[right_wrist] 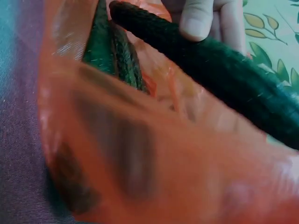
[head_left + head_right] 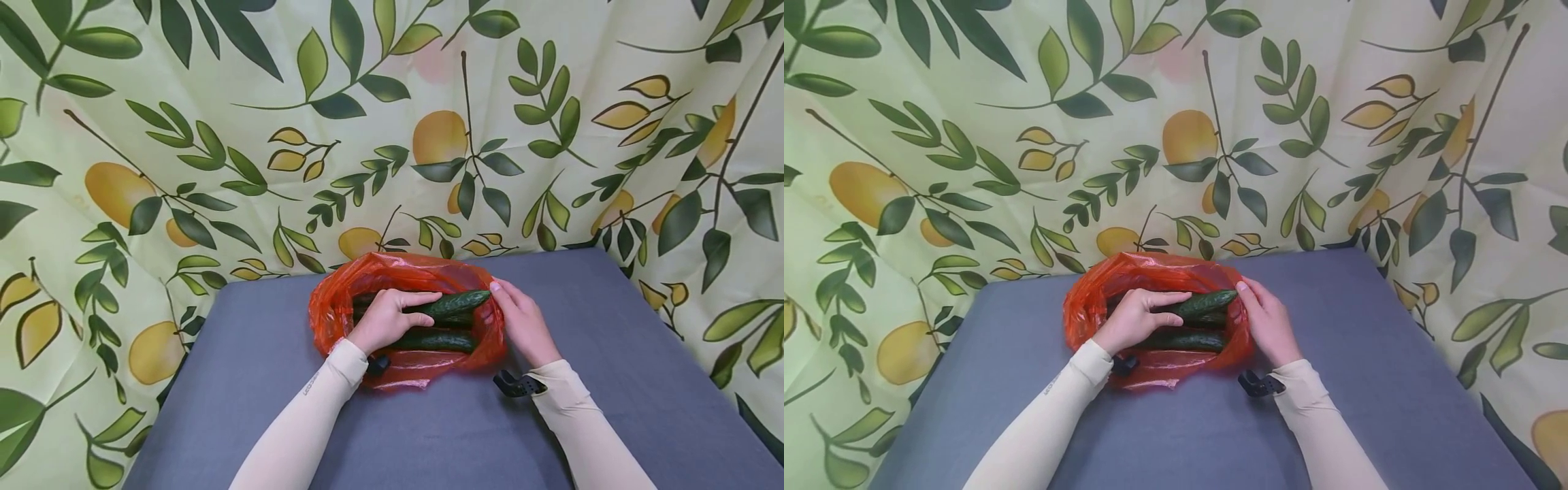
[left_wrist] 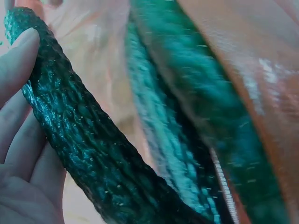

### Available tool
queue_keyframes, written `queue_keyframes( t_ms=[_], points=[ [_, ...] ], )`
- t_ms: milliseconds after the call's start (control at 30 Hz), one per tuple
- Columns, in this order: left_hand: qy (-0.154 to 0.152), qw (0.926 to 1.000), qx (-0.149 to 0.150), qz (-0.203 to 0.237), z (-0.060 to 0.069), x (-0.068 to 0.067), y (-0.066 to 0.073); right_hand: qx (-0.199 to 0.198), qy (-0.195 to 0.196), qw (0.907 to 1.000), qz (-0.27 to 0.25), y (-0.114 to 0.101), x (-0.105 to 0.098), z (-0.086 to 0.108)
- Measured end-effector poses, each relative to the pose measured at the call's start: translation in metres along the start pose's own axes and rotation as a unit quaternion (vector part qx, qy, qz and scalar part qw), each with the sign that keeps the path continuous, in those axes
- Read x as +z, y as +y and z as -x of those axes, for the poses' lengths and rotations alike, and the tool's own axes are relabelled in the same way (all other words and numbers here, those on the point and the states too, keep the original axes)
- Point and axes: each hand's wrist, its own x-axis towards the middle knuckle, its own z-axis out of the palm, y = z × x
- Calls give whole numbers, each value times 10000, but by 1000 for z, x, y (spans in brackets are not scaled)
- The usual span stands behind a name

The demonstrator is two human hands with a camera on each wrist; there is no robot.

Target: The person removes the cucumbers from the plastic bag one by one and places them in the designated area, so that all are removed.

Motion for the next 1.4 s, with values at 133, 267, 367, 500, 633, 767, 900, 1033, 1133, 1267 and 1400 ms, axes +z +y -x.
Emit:
queue_keyframes(
  t_ms=[133, 267, 367, 500, 633, 767, 900, 1033, 1133, 1267, 1400],
  points=[
    [68, 9995, 202, 215, 5, -2, 12, -112, -105, 9998, -143, 2, -1, -1],
    [71, 9981, 367, 483, 11, -2, 27, -97, -125, 9998, -152, 1, -1, 0],
    [52, 9971, 507, 563, 15, -2, 39, -103, -118, 9998, -94, 1, -2, 1],
    [14, 9952, 764, 610, 23, -1, 58, -61, -148, 9999, 17, 0, -1, 1],
    [-94, 9917, 1080, 689, 32, 1, 80, -82, -212, 9997, 79, 0, -2, 0],
    [-241, 9854, 1510, 744, 41, 5, 98, -9, -225, 9994, 246, -1, -2, -2],
    [-318, 9804, 1898, 431, 55, 6, 110, 116, -231, 9989, 394, -1, -3, -3],
    [-444, 9769, 2091, 10, 74, 5, 115, 77, -232, 9996, 136, 1, -2, -3],
    [-605, 9795, 1917, -95, 90, 5, 112, 21, -277, 9995, -118, 1, -2, -3],
    [-771, 9886, 1280, -204, 112, 4, 96, 38, -406, 9986, -334, 1, -2, -2],
    [-782, 9929, 755, -475, 126, 5, 73, 54, -474, 9978, -453, 2, -3, -1]
  ],
)
